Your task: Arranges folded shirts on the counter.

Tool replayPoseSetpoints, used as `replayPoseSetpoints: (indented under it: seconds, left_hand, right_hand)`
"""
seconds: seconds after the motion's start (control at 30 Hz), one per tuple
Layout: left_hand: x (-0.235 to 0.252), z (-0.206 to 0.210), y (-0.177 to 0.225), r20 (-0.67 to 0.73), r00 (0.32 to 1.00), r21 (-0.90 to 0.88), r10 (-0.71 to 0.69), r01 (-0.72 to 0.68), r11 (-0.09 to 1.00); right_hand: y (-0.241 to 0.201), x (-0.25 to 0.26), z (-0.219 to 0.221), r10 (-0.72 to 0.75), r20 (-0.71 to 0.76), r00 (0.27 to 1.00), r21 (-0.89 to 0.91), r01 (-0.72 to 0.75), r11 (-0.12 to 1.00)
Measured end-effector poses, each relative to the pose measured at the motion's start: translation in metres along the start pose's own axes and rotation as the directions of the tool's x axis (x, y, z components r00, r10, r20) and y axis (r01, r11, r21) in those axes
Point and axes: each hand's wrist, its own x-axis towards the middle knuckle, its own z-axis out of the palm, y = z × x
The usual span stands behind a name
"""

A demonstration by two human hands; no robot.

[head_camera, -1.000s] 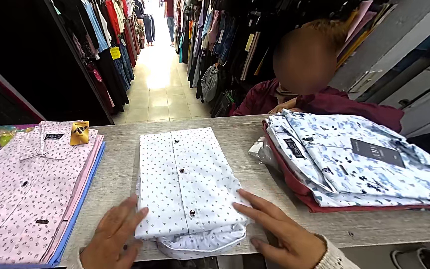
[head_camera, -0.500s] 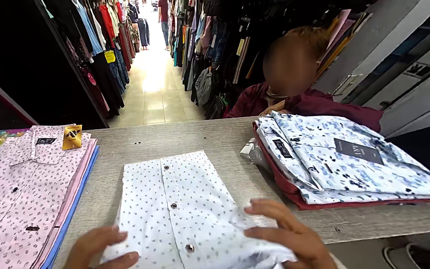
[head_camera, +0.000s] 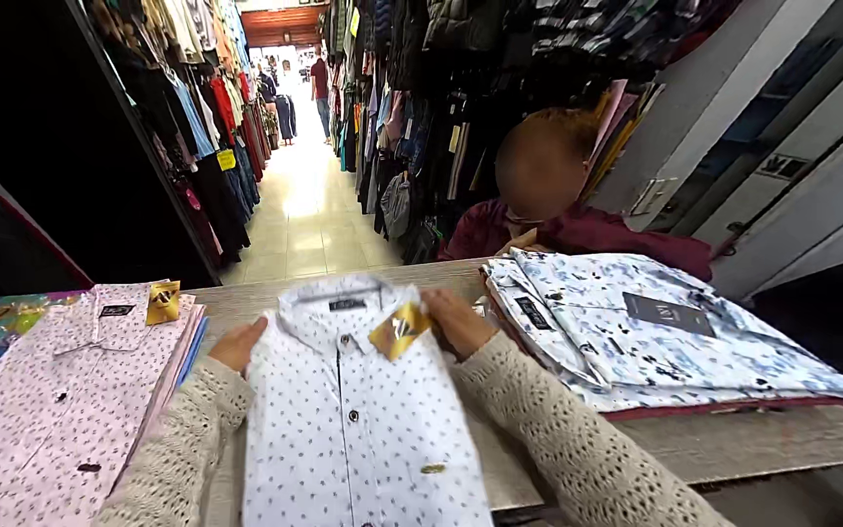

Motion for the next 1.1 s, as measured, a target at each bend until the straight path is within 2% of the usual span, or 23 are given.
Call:
replayPoseSetpoints:
  seconds: [0.03,0.07,0.17,0.2,0.27,0.3,0.43,0.6,0.77,0.87,0.97,1.03,1.1]
  left_hand:
    - [0.009,0.003,-0.024,0.023,0.997,-0.095,-0.077,0.079,0.992]
    - [0.011,0.002,-0.039,0.038,0.995,-0.190,-0.092,0.097,0.977]
    - [-0.022,-0.006,-0.057,0.184,0.979,-0.357,0.083,-0.012,0.934]
    - [-0.038,-0.011,-0.059,0.210,0.976,-0.363,0.062,0.019,0.932]
    - [-0.076,-0.016,-0.052,0.160,0.983,-0.329,-0.093,0.142,0.933]
    - [-0.091,-0.016,-0.051,0.134,0.983,-0.307,-0.127,0.163,0.937]
    - [-0.115,-0.006,-0.043,0.020,0.995,-0.215,-0.097,0.099,0.972]
    - [-0.061,0.004,-0.020,-0.052,0.995,-0.042,-0.089,0.087,0.995]
    - [0.003,0.008,0.002,-0.142,0.987,0.165,-0.068,0.092,0.982]
    - [0.037,0.013,-0.004,-0.206,0.977,0.173,-0.064,0.100,0.980]
    - [0.041,0.010,-0.008,-0.305,0.952,0.155,0.028,0.021,0.988]
    - [0.031,0.009,-0.006,-0.352,0.936,0.082,-0.011,0.042,0.996]
    - [0.019,0.003,-0.013,-0.317,0.946,0.000,-0.070,0.074,0.997]
  right_hand:
    - [0.018,-0.003,0.002,0.116,0.041,0.992,-0.026,-0.115,0.993]
    - [0.030,-0.011,0.001,0.162,0.063,0.985,-0.026,-0.160,0.987]
    - [0.052,-0.049,-0.008,0.056,0.096,0.994,0.022,-0.058,0.998]
    - [0.060,-0.061,-0.011,0.000,0.105,0.994,0.026,-0.003,1.000]
    - [0.076,-0.082,-0.015,-0.096,0.096,0.991,-0.008,0.097,0.995]
    - [0.079,-0.091,-0.016,-0.130,0.084,0.988,-0.066,0.136,0.988]
    - [0.069,-0.101,-0.006,-0.216,0.063,0.974,-0.275,0.225,0.935]
    - [0.067,-0.070,0.007,-0.193,0.064,0.979,-0.245,0.203,0.948]
    - [0.064,-0.071,0.010,-0.240,0.039,0.970,-0.327,0.239,0.914]
    - [0.063,-0.071,0.012,-0.257,0.024,0.966,-0.349,0.249,0.903]
    - [0.066,-0.068,0.013,-0.282,0.021,0.959,-0.354,0.271,0.895]
    - [0.071,-0.072,0.012,-0.276,0.015,0.961,-0.357,0.263,0.896]
    - [0.076,-0.078,0.011,-0.293,-0.006,0.956,-0.411,0.265,0.872]
